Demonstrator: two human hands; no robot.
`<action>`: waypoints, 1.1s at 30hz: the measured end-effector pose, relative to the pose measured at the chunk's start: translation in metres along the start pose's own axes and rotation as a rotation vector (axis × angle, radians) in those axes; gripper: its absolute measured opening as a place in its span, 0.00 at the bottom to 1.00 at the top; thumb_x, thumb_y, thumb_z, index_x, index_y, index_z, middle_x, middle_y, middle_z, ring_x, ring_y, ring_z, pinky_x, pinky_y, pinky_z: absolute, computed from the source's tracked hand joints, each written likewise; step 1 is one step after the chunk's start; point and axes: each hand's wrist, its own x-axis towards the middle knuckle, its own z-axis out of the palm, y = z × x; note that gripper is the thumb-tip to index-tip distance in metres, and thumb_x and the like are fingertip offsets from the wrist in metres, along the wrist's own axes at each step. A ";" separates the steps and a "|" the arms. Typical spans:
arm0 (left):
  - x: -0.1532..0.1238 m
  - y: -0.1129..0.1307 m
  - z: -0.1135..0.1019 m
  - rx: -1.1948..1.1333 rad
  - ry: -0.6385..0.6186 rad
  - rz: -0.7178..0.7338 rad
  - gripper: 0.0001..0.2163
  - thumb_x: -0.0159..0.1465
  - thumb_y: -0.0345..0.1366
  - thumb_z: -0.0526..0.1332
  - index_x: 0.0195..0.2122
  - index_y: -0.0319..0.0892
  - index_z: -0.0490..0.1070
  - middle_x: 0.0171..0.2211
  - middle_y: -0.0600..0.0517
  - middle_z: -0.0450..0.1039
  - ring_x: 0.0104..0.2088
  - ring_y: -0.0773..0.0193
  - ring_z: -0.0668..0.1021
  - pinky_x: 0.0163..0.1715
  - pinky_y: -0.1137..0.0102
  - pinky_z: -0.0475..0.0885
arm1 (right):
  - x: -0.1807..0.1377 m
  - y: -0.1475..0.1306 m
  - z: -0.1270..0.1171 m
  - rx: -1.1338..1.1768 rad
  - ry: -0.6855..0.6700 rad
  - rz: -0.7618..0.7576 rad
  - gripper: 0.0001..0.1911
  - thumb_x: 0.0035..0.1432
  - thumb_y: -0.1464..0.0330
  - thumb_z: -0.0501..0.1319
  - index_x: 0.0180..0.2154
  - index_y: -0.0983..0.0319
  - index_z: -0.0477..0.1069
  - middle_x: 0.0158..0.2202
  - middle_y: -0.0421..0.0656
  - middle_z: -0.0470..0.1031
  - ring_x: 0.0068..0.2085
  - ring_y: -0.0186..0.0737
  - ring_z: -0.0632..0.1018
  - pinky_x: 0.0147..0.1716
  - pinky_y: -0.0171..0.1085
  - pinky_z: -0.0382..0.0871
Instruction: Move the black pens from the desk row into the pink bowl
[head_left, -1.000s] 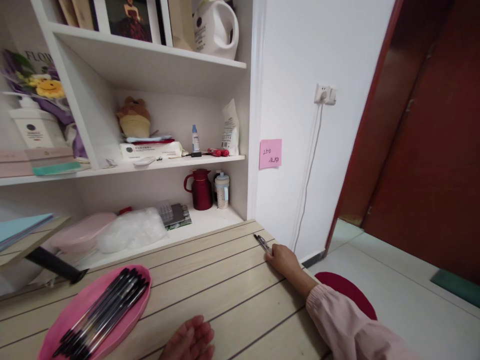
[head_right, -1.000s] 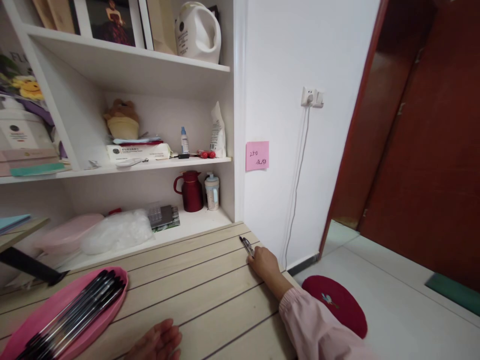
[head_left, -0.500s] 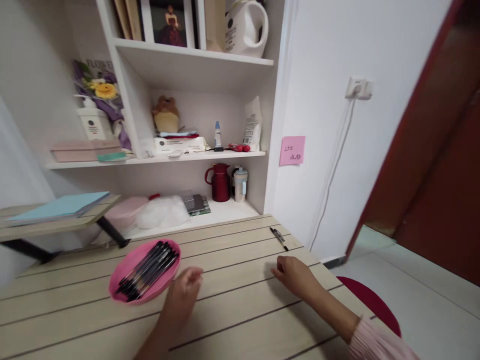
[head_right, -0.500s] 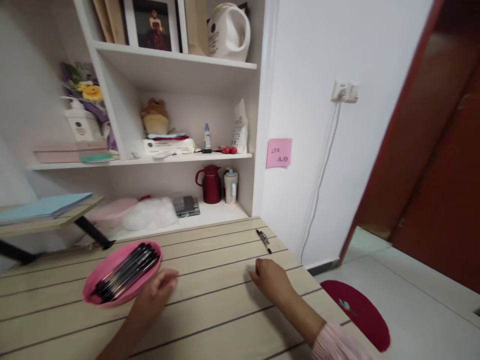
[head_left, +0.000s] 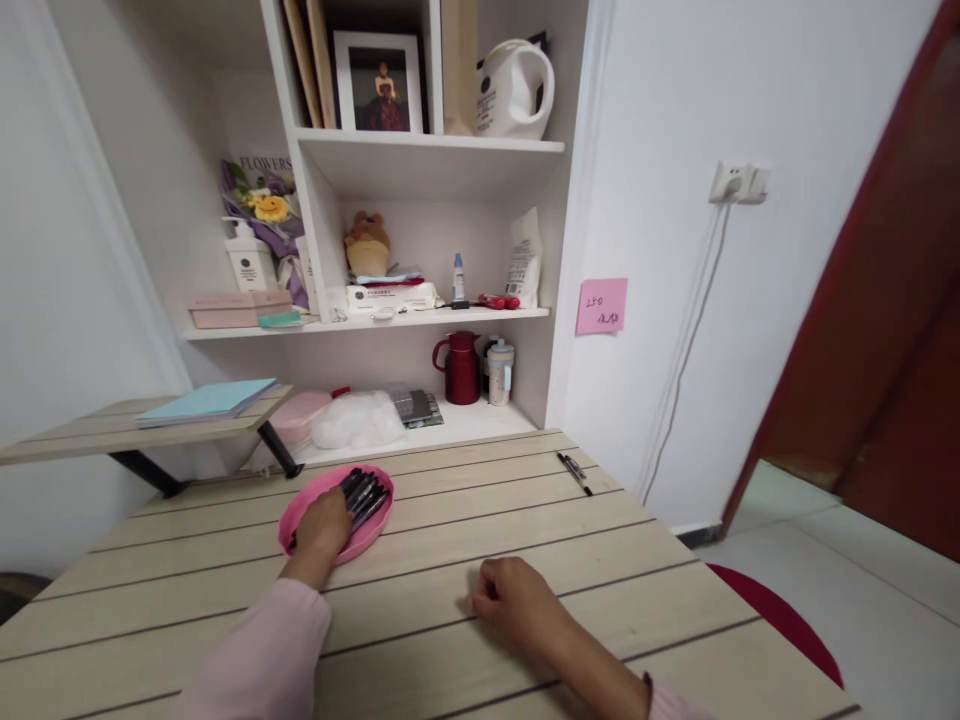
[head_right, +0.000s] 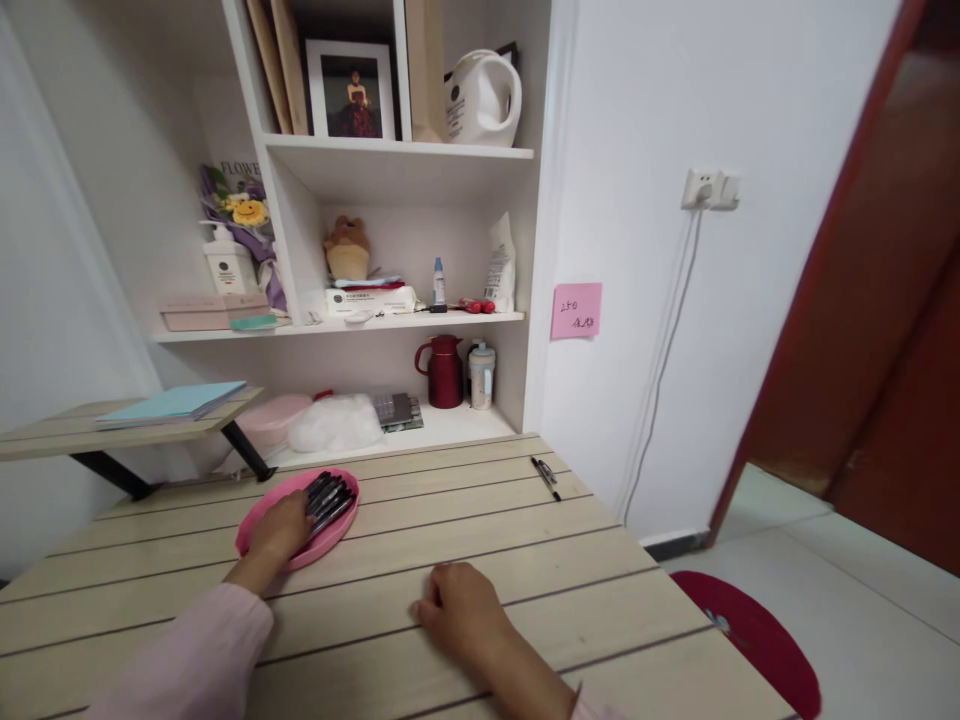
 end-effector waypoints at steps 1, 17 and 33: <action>0.001 -0.001 -0.001 -0.024 -0.008 -0.001 0.04 0.47 0.28 0.61 0.20 0.40 0.65 0.27 0.36 0.73 0.39 0.36 0.73 0.37 0.52 0.59 | 0.002 -0.001 0.000 0.029 0.002 -0.014 0.07 0.46 0.64 0.60 0.23 0.61 0.71 0.25 0.41 0.75 0.27 0.34 0.70 0.24 0.31 0.53; -0.118 0.112 0.089 -0.956 -0.665 -0.272 0.19 0.53 0.54 0.55 0.34 0.43 0.65 0.13 0.61 0.58 0.09 0.75 0.52 0.10 0.76 0.46 | 0.035 -0.006 -0.002 1.451 0.260 0.044 0.25 0.47 0.48 0.57 0.37 0.62 0.64 0.26 0.40 0.72 0.25 0.31 0.72 0.20 0.28 0.61; -0.137 0.133 0.114 -1.191 -0.690 -0.409 0.19 0.48 0.50 0.63 0.30 0.44 0.58 0.16 0.61 0.60 0.11 0.80 0.51 0.12 0.78 0.41 | 0.044 0.008 0.009 1.297 0.224 0.324 0.21 0.52 0.50 0.52 0.22 0.60 0.55 0.12 0.34 0.63 0.08 0.26 0.60 0.03 0.26 0.43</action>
